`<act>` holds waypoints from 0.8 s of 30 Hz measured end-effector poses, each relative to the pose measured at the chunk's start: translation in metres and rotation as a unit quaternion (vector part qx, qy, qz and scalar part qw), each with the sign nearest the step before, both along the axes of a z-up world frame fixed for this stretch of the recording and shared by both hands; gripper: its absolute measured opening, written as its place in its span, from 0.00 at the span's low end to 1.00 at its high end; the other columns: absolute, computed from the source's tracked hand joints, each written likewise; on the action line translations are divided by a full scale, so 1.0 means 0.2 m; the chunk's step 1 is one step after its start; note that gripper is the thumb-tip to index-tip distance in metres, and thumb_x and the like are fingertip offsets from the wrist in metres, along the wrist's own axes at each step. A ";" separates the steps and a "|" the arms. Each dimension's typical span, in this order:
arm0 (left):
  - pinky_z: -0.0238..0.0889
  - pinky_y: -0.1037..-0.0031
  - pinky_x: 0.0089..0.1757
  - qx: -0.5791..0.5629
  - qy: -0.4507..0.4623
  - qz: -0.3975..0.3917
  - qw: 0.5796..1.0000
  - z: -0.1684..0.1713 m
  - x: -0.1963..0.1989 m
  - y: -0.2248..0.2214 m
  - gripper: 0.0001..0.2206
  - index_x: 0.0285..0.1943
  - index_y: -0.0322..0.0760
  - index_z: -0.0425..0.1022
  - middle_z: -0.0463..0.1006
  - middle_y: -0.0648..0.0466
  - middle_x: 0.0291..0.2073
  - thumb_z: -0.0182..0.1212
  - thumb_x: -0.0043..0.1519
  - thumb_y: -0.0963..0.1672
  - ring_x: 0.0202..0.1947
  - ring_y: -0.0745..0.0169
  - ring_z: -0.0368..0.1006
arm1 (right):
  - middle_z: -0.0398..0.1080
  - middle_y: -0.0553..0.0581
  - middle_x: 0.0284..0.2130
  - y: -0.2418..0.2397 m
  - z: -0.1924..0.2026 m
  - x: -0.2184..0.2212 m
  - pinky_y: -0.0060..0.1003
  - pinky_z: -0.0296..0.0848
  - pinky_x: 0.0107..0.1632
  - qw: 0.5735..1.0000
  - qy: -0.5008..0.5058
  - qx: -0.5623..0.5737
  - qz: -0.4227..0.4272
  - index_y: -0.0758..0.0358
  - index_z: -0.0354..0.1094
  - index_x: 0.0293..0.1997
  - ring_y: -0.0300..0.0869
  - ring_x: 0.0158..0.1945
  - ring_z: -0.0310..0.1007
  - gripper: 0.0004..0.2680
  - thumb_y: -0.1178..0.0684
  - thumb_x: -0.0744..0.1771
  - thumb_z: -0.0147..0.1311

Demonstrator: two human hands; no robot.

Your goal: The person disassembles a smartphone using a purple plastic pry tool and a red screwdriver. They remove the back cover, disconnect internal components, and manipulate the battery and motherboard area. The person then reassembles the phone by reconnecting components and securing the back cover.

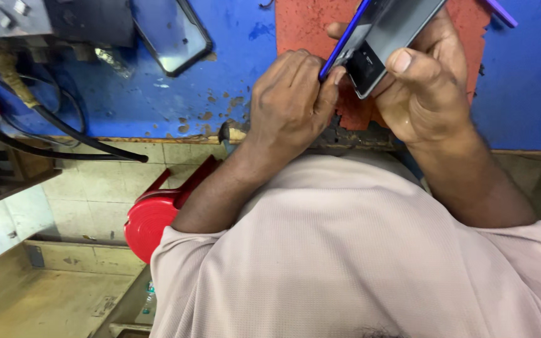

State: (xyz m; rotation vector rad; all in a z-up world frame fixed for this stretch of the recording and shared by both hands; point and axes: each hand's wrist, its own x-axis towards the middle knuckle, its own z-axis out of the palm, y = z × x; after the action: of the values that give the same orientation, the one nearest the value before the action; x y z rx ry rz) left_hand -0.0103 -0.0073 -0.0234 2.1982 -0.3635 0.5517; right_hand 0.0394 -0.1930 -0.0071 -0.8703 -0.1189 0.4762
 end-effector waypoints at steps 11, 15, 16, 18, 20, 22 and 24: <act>0.72 0.69 0.46 -0.036 0.003 -0.025 0.999 0.01 -0.04 0.02 0.17 0.63 0.32 0.67 0.76 0.47 0.48 0.67 0.71 0.43 0.43 0.53 0.76 | 0.68 0.56 0.52 -0.01 0.00 0.01 0.41 0.73 0.66 0.999 -0.029 -0.018 0.006 0.64 0.60 0.59 0.42 0.56 0.74 0.17 0.54 0.67 0.62; 0.74 0.70 0.50 -0.045 -0.010 -0.068 0.997 0.01 -0.06 0.04 0.30 0.77 0.34 0.54 0.74 0.43 0.59 0.67 0.72 0.47 0.49 0.54 0.77 | 0.66 0.56 0.50 -0.02 -0.04 -0.01 0.34 0.72 0.61 0.999 -0.014 -0.020 -0.038 0.67 0.57 0.62 0.39 0.52 0.71 0.19 0.57 0.68 0.66; 0.73 0.69 0.47 -0.039 -0.015 -0.072 0.997 0.01 -0.05 0.03 0.32 0.76 0.32 0.53 0.74 0.43 0.58 0.68 0.70 0.47 0.47 0.54 0.77 | 0.66 0.56 0.51 -0.01 -0.05 -0.01 0.33 0.72 0.61 0.998 -0.024 -0.033 -0.053 0.67 0.56 0.62 0.39 0.52 0.71 0.20 0.58 0.68 0.67; 0.73 0.69 0.44 -0.030 0.004 -0.074 0.997 0.00 -0.05 0.01 0.33 0.76 0.29 0.53 0.75 0.46 0.54 0.70 0.70 0.47 0.42 0.55 0.76 | 0.65 0.56 0.53 0.02 -0.07 -0.02 0.32 0.72 0.60 0.992 -0.056 -0.070 -0.091 0.66 0.54 0.63 0.38 0.53 0.70 0.22 0.58 0.68 0.69; 0.74 0.71 0.42 -0.032 0.042 -0.065 0.996 -0.03 -0.05 -0.04 0.32 0.77 0.29 0.55 0.77 0.49 0.51 0.71 0.71 0.45 0.38 0.58 0.77 | 0.64 0.56 0.54 0.04 -0.08 -0.03 0.32 0.72 0.59 0.981 -0.088 -0.128 -0.118 0.66 0.52 0.64 0.37 0.53 0.69 0.24 0.59 0.68 0.70; 0.74 0.74 0.40 -0.044 0.064 -0.037 0.996 -0.06 -0.05 -0.08 0.28 0.77 0.30 0.57 0.79 0.48 0.53 0.68 0.71 0.41 0.35 0.62 0.78 | 0.63 0.55 0.54 0.04 -0.08 -0.03 0.32 0.73 0.58 0.971 -0.108 -0.177 -0.119 0.65 0.51 0.64 0.37 0.53 0.69 0.24 0.59 0.69 0.70; 0.76 0.78 0.40 -0.077 0.063 -0.015 0.995 -0.07 -0.06 -0.10 0.25 0.76 0.32 0.59 0.80 0.45 0.56 0.64 0.72 0.39 0.37 0.63 0.80 | 0.63 0.55 0.55 0.04 -0.06 -0.03 0.33 0.76 0.59 0.968 -0.133 -0.187 -0.102 0.64 0.51 0.64 0.38 0.54 0.71 0.23 0.58 0.69 0.69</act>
State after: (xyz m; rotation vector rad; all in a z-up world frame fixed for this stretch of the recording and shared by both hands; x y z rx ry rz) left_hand -0.0218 -0.0271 -0.0380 2.0628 -0.2769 0.4079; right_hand 0.0335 -0.1859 -0.0200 -1.3013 -0.1871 0.1867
